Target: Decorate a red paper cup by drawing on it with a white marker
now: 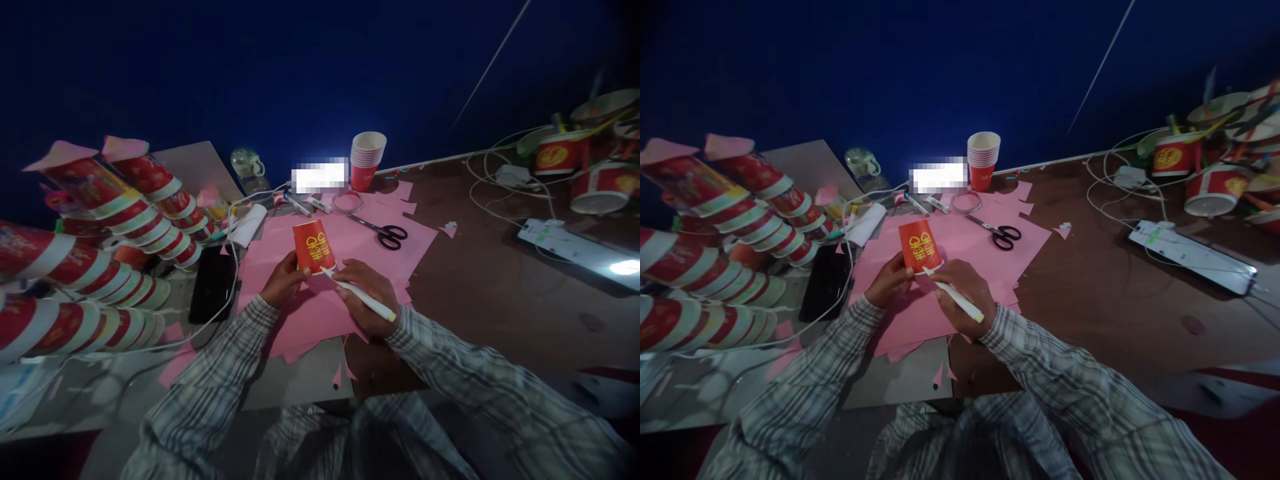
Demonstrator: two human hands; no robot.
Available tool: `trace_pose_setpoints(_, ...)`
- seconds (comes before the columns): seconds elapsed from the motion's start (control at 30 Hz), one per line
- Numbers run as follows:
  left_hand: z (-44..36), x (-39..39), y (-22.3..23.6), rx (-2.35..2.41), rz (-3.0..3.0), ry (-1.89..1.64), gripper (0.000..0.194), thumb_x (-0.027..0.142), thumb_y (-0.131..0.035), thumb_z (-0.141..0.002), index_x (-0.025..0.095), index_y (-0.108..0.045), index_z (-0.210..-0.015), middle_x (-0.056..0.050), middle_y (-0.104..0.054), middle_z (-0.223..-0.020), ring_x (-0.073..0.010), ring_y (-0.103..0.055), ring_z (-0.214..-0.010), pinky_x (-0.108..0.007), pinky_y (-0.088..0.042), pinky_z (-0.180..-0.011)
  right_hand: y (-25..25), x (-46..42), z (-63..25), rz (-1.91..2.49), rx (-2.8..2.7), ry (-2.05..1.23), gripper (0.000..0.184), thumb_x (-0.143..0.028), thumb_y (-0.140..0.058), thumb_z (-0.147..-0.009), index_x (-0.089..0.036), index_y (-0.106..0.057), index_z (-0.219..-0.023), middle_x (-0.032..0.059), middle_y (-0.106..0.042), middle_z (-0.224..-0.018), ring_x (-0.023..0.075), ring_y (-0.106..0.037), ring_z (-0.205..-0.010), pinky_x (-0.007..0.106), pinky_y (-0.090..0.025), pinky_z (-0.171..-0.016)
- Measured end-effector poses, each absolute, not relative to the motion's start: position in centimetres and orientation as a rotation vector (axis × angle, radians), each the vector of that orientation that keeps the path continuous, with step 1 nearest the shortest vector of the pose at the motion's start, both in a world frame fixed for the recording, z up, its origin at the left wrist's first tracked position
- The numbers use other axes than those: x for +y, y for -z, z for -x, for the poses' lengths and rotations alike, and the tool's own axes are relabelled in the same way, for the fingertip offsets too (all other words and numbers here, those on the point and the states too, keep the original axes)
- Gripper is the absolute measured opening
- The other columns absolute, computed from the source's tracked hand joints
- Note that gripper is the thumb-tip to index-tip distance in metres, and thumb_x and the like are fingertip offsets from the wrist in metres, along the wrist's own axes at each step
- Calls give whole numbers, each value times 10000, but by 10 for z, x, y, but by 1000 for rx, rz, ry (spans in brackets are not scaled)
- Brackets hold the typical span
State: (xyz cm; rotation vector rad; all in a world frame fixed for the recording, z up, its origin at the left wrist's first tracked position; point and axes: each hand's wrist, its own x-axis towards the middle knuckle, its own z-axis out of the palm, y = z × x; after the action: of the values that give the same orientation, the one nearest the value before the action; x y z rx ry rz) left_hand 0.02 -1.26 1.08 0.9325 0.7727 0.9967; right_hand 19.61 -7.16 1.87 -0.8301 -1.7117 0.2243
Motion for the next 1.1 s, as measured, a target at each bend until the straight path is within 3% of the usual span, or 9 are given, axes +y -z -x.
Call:
trace_pose_setpoints(0.33,-1,-14,-11,784,-922,-994,590,334,-926,-580,171,-686,-1093,-83,-725,-1119,-243,-672,-1041,-403,-491,-979,-17,-71,-195,821,-1712,-283,208,-257,-592,-913,-225,-701,-1088,89,-778,-956,258,-729,-958,451,-609,-892)
trace_pose_setpoints(0.9,1,-12,-5,801,-930,-993,624,335,-946,-557,183,-675,-1099,-63,-723,-1087,-223,-664,-1011,-372,-494,-937,-25,-68,-200,922,-1629,-279,171,-253,-581,-926,-203,-702,-1036,82,-760,-899,230,-731,-903,411,-610,-880)
trace_pose_setpoints(1.1,2,-12,-7,805,-945,-994,590,333,-932,-578,183,-683,-1091,-57,-723,-1074,-214,-665,-986,-371,-489,-939,-23,-69,-198,928,-1662,-324,174,-293,-574,-932,-215,-702,-1022,79,-750,-875,235,-729,-859,397,-617,-780)
